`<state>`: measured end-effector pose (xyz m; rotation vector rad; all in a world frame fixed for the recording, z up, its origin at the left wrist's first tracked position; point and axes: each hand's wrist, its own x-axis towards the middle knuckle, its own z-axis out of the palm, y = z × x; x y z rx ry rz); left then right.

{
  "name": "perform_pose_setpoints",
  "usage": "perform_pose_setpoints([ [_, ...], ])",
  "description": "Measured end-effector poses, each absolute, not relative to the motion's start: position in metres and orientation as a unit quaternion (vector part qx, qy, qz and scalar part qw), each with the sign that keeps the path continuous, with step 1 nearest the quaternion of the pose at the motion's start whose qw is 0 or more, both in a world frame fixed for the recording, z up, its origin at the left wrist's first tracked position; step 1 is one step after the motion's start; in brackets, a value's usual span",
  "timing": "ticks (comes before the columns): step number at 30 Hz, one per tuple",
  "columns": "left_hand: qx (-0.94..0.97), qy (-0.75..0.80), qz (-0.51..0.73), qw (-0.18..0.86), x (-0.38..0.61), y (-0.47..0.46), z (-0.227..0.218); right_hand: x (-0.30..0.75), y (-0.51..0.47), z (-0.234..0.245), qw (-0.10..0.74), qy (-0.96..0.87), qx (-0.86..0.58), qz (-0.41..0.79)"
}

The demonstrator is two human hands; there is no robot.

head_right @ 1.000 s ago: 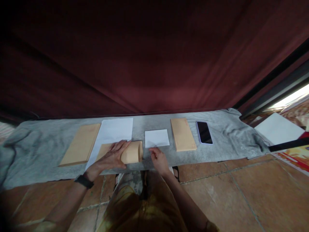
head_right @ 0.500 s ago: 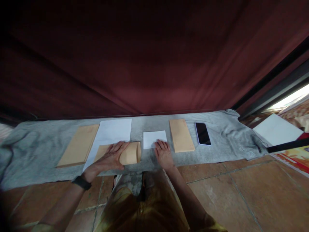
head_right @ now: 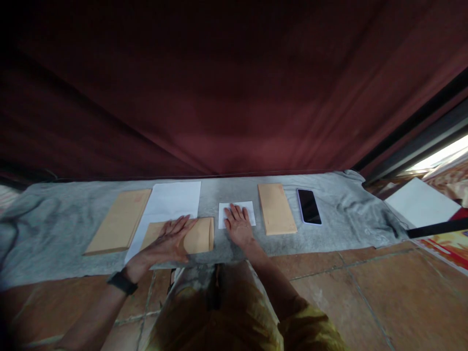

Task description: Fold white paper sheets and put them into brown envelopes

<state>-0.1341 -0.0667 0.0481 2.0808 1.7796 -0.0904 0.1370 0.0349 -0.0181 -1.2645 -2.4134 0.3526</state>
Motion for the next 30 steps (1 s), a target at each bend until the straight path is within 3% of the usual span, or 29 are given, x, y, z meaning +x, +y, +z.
perform_pose_setpoints([
  [7, 0.773, 0.607, 0.136, 0.124, -0.033, -0.072, 0.026, 0.148, 0.025, -0.016, 0.202, -0.856, -0.46, 0.123],
  [11, 0.772, 0.614, 0.146, 0.07, 0.034, -0.076, 0.003, 0.171, 0.009, -0.019, 0.182, -0.858, -0.471, 0.093],
  [16, 0.752, 0.643, 0.144, 0.011, 0.05, -0.082, -0.013, 0.201, -0.01, -0.024, 0.17, -0.866, -0.466, 0.062],
  [30, 0.697, 0.712, 0.086, -0.007, 0.061, -0.079, -0.009, 0.216, -0.026, -0.03, 0.229, -0.842, -0.485, 0.064],
])
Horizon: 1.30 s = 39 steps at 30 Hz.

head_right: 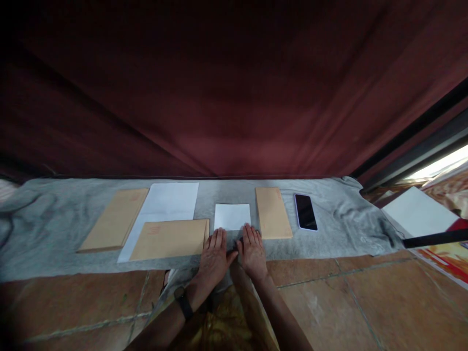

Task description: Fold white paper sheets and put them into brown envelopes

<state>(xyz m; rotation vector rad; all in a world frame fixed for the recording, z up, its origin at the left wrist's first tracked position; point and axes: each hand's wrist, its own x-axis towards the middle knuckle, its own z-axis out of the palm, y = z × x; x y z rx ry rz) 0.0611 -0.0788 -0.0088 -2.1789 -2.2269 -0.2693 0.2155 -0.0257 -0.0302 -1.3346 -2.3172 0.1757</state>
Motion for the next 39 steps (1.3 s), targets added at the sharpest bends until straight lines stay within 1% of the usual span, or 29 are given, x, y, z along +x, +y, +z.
perform_pose_setpoints([
  [3, -0.687, -0.722, -0.083, 0.008, 0.065, -0.077, -0.007, 0.2, -0.005, -0.02, 0.256, -0.842, -0.466, 0.093],
  [6, -0.683, -0.725, -0.088, 0.011, 0.068, -0.076, -0.007, 0.173, 0.023, -0.008, 0.263, -0.85, -0.439, 0.124],
  [11, -0.677, -0.728, -0.106, -0.008, 0.068, -0.076, -0.008, 0.136, 0.049, -0.007, 0.21, -0.9, -0.346, 0.161],
  [14, -0.672, -0.73, -0.123, -0.008, 0.068, -0.076, -0.008, 0.132, 0.051, -0.016, 0.192, -0.91, -0.33, 0.163],
  [18, -0.673, -0.728, -0.129, -0.005, 0.069, -0.077, -0.008, 0.134, 0.055, -0.021, 0.185, -0.912, -0.332, 0.157],
  [29, -0.682, -0.723, -0.112, -0.023, 0.069, -0.073, -0.02, 0.124, 0.088, -0.015, 0.16, -0.915, -0.344, 0.138],
  [31, -0.677, -0.726, -0.12, -0.029, 0.069, -0.074, -0.021, 0.123, 0.095, -0.011, 0.141, -0.914, -0.355, 0.133],
  [35, -0.67, -0.728, -0.142, -0.044, 0.07, -0.075, -0.021, 0.122, 0.109, 0.001, 0.075, -0.911, -0.387, 0.123],
  [39, -0.664, -0.734, -0.133, -0.051, 0.071, -0.076, -0.019, 0.121, 0.119, 0.008, 0.053, -0.9, -0.415, 0.122],
])
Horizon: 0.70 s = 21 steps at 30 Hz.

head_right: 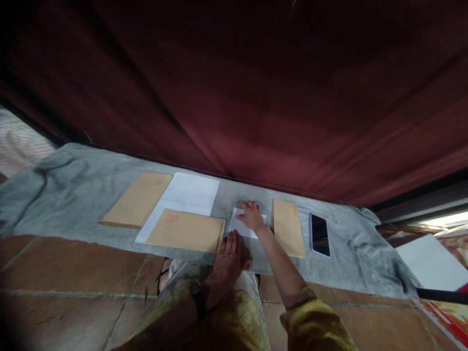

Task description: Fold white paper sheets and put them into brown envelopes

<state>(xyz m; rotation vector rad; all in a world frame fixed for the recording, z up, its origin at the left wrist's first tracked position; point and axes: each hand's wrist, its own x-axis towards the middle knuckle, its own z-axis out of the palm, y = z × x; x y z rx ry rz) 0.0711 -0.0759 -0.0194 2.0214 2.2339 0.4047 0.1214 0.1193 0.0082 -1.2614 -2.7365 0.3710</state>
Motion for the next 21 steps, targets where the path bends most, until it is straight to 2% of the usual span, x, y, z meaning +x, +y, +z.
perform_pose_setpoints([
  [12, 0.709, 0.7, 0.086, 0.005, 0.071, -0.075, -0.023, 0.125, 0.122, 0.008, 0.043, -0.897, -0.416, 0.139],
  [18, 0.717, 0.695, 0.056, 0.007, 0.072, -0.073, -0.022, 0.139, 0.102, -0.002, 0.086, -0.895, -0.418, 0.126],
  [21, 0.722, 0.689, 0.06, 0.011, 0.072, -0.076, -0.019, 0.149, 0.076, -0.014, 0.163, -0.891, -0.408, 0.11],
])
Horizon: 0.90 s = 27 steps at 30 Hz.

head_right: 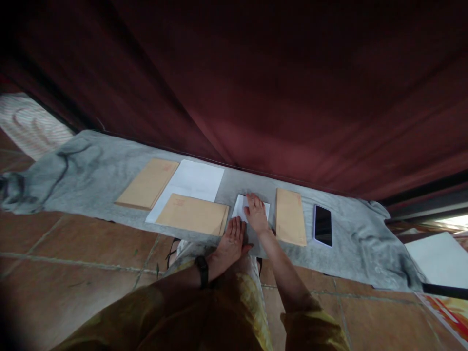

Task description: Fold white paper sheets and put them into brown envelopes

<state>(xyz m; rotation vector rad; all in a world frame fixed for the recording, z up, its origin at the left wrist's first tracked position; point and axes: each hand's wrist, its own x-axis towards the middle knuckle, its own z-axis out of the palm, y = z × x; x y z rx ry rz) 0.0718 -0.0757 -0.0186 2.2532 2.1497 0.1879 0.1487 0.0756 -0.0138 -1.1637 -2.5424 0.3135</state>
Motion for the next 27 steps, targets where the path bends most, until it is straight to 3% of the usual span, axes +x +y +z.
perform_pose_setpoints([
  [3, 0.73, 0.681, 0.065, 0.007, 0.07, -0.078, -0.015, 0.162, 0.043, -0.026, 0.207, -0.887, -0.402, 0.097],
  [27, 0.703, 0.711, 0.03, 0.015, 0.052, -0.066, 0.012, 0.216, -0.032, -0.032, 0.177, -0.864, -0.472, 0.023],
])
